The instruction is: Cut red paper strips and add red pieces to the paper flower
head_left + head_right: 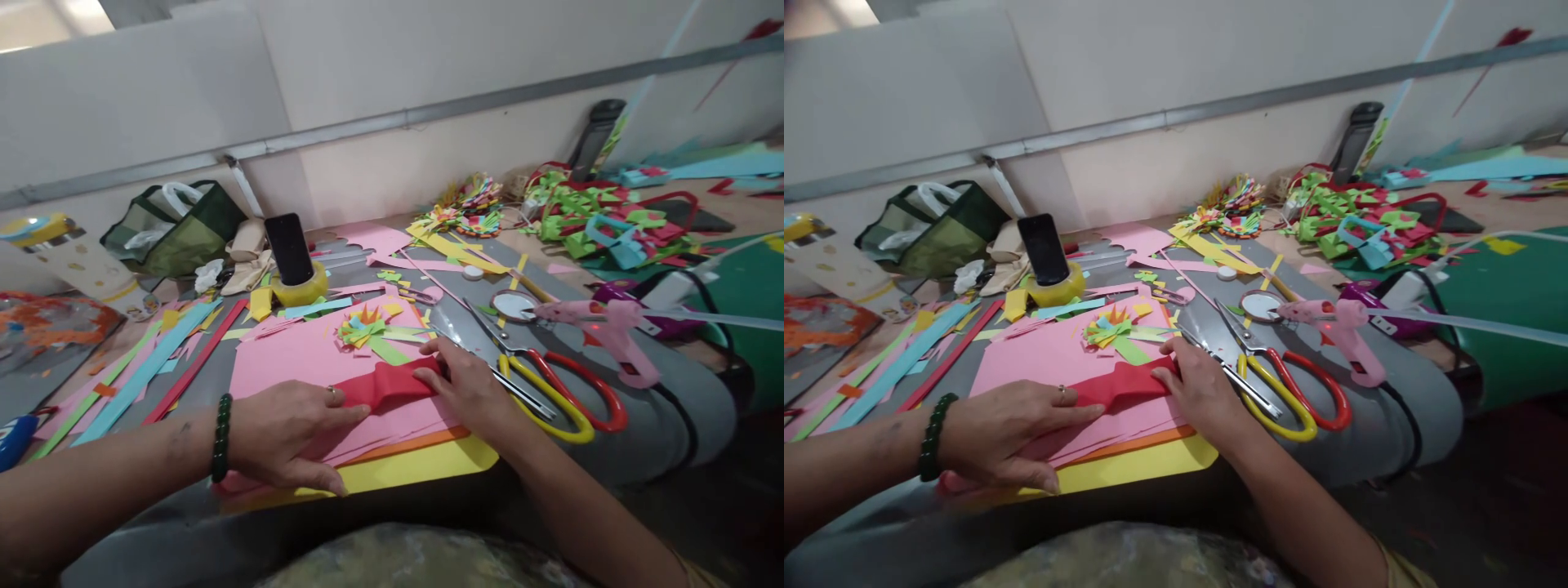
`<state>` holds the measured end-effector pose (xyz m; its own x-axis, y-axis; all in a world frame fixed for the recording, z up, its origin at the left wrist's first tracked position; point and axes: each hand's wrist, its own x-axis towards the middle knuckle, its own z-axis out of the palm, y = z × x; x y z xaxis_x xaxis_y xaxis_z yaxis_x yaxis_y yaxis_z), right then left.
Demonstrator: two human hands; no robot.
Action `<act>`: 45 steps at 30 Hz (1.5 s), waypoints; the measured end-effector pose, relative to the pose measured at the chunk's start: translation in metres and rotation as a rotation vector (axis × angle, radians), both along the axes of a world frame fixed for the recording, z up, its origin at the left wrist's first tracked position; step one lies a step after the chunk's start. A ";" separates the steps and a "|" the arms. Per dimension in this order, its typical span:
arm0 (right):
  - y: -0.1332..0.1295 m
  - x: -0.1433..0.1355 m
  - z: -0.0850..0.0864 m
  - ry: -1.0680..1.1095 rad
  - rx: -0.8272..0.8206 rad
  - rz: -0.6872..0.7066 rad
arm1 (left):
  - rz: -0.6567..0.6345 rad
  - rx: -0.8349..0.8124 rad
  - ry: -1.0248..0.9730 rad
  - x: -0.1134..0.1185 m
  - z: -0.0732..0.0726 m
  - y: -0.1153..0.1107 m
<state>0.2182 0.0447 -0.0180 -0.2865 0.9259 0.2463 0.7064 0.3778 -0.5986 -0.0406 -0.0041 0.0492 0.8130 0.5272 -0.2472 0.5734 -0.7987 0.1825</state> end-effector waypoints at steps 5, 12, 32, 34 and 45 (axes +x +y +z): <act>-0.003 0.005 -0.001 0.070 -0.027 -0.025 | 0.091 0.003 0.052 -0.026 0.008 -0.014; -0.002 0.001 0.001 0.030 -0.026 -0.020 | 0.041 0.012 -0.010 -0.020 0.002 -0.021; 0.003 0.005 0.002 0.180 -0.150 -0.006 | -0.020 0.054 0.000 0.068 0.002 0.010; 0.002 0.005 0.003 0.198 -0.174 0.003 | -0.001 0.054 0.009 0.072 -0.001 0.014; 0.002 0.008 0.011 0.240 -0.188 -0.039 | 0.011 0.052 -0.041 0.098 -0.011 0.032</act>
<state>0.2258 0.0463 -0.0068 -0.2039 0.9708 0.1262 0.5485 0.2200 -0.8067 0.0575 0.0279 0.0382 0.8160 0.5474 -0.1858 0.5750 -0.8015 0.1642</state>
